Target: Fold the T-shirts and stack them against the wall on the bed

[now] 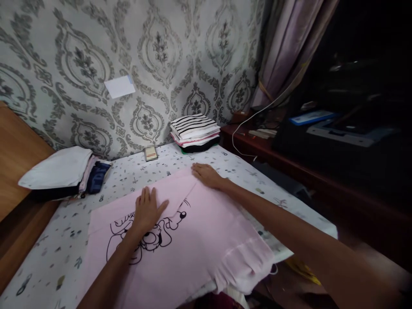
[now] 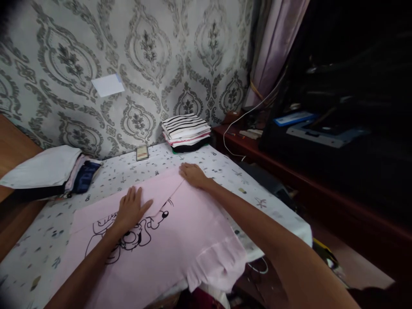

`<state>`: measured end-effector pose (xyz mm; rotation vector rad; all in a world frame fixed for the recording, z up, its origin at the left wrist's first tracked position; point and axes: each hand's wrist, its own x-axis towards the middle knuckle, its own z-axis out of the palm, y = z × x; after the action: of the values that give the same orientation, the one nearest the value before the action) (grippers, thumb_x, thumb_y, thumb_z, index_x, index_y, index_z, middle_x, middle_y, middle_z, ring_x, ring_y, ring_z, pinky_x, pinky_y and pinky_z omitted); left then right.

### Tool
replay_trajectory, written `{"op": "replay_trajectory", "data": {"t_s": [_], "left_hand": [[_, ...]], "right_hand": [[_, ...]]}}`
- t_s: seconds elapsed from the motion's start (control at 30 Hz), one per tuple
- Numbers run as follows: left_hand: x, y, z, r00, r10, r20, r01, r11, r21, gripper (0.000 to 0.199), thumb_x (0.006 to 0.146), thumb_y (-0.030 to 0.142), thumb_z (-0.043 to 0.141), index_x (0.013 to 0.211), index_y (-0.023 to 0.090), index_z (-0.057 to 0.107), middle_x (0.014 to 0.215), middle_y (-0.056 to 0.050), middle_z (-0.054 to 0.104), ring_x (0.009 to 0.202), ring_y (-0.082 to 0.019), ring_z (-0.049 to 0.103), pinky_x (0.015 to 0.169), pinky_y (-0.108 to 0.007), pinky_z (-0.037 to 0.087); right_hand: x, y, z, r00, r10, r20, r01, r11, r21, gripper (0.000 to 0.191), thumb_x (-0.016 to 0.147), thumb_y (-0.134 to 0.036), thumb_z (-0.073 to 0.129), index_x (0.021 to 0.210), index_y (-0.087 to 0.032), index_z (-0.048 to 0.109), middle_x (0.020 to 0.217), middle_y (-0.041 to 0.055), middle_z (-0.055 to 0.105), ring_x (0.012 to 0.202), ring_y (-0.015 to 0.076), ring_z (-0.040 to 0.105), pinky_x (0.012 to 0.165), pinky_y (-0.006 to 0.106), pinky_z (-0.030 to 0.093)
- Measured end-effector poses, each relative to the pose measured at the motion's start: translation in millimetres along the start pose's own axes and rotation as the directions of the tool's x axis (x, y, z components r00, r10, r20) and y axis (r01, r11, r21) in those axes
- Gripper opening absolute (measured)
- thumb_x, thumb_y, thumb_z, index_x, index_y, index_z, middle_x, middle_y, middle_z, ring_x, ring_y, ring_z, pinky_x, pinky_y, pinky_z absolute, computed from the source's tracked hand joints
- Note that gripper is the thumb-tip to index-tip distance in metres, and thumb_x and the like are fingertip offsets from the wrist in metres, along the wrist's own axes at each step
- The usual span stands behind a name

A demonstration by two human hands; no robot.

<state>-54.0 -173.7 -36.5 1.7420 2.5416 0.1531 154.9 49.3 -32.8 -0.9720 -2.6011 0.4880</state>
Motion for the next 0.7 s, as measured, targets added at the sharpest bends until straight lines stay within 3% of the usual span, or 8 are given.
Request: {"op": "replay_trajectory", "data": {"t_s": [0.17,0.23,0.33,0.43,0.53,0.7], "left_hand": [[9.3,15.0,-11.0,0.997,0.044,-0.063,-0.043,0.999,0.012,0.076,0.095,0.062,0.036,0.15,0.01,0.035,0.162,-0.026,0.025,0.152,-0.04,0.019,0.117,-0.065,0.018],[23.4,31.0,-17.8,0.98,0.165,-0.107,-0.17,0.985,-0.04,0.062,0.098,0.051,0.038,0.145,0.011,0.041,0.157,-0.025,0.036,0.147,-0.037,0.031,0.117,-0.058,0.024],[55.5,61.1,-22.5,0.922,0.361,-0.144,-0.381,0.912,-0.153,0.04,0.099,0.028,0.036,0.133,0.014,0.052,0.139,-0.018,0.055,0.13,-0.029,0.05,0.108,-0.045,0.041],[91.9,86.8,-16.6,0.879,0.453,-0.148,-0.476,0.854,-0.211,0.037,0.094,0.011,0.033,0.121,0.017,0.059,0.122,-0.012,0.061,0.117,-0.023,0.056,0.102,-0.038,0.046],[120.5,99.9,-4.2,0.868,0.476,-0.139,-0.496,0.842,-0.213,0.041,0.09,0.004,0.033,0.115,0.017,0.062,0.117,-0.011,0.063,0.114,-0.021,0.057,0.102,-0.036,0.046],[141.6,105.0,12.3,0.85,0.514,-0.118,-0.527,0.824,-0.208,0.052,0.086,0.003,0.036,0.131,0.016,0.059,0.138,-0.011,0.059,0.128,-0.023,0.05,0.111,-0.039,0.039]], "right_hand": [[5.6,17.2,-11.1,0.966,0.21,-0.15,-0.21,0.978,0.015,0.031,0.098,-0.025,0.043,0.107,-0.015,0.07,0.116,0.0147,0.066,0.113,0.0254,0.058,0.098,0.036,0.044],[12.2,16.4,-11.1,0.942,0.284,-0.178,-0.282,0.959,0.033,0.032,0.098,-0.032,0.046,0.099,-0.015,0.072,0.114,0.0157,0.065,0.113,0.0276,0.056,0.095,0.038,0.044],[24.1,10.6,-7.2,0.915,0.356,-0.191,-0.351,0.934,0.058,0.031,0.092,-0.042,0.057,0.09,-0.017,0.074,0.112,0.0157,0.064,0.114,0.0309,0.054,0.093,0.041,0.045],[32.4,8.5,-3.4,0.9,0.386,-0.201,-0.379,0.922,0.075,0.017,0.083,-0.033,0.066,0.082,-0.018,0.075,0.11,0.0137,0.065,0.112,0.0313,0.054,0.092,0.04,0.045],[33.7,13.5,-1.0,0.897,0.386,-0.216,-0.374,0.923,0.094,0.008,0.077,-0.019,0.066,0.074,-0.018,0.073,0.104,0.0113,0.066,0.106,0.028,0.057,0.089,0.036,0.046],[29.2,23.6,4.4,0.902,0.342,-0.262,-0.312,0.938,0.151,0.009,0.076,-0.015,0.063,0.07,-0.017,0.069,0.1,0.0104,0.065,0.102,0.0248,0.057,0.093,0.035,0.044]]}}
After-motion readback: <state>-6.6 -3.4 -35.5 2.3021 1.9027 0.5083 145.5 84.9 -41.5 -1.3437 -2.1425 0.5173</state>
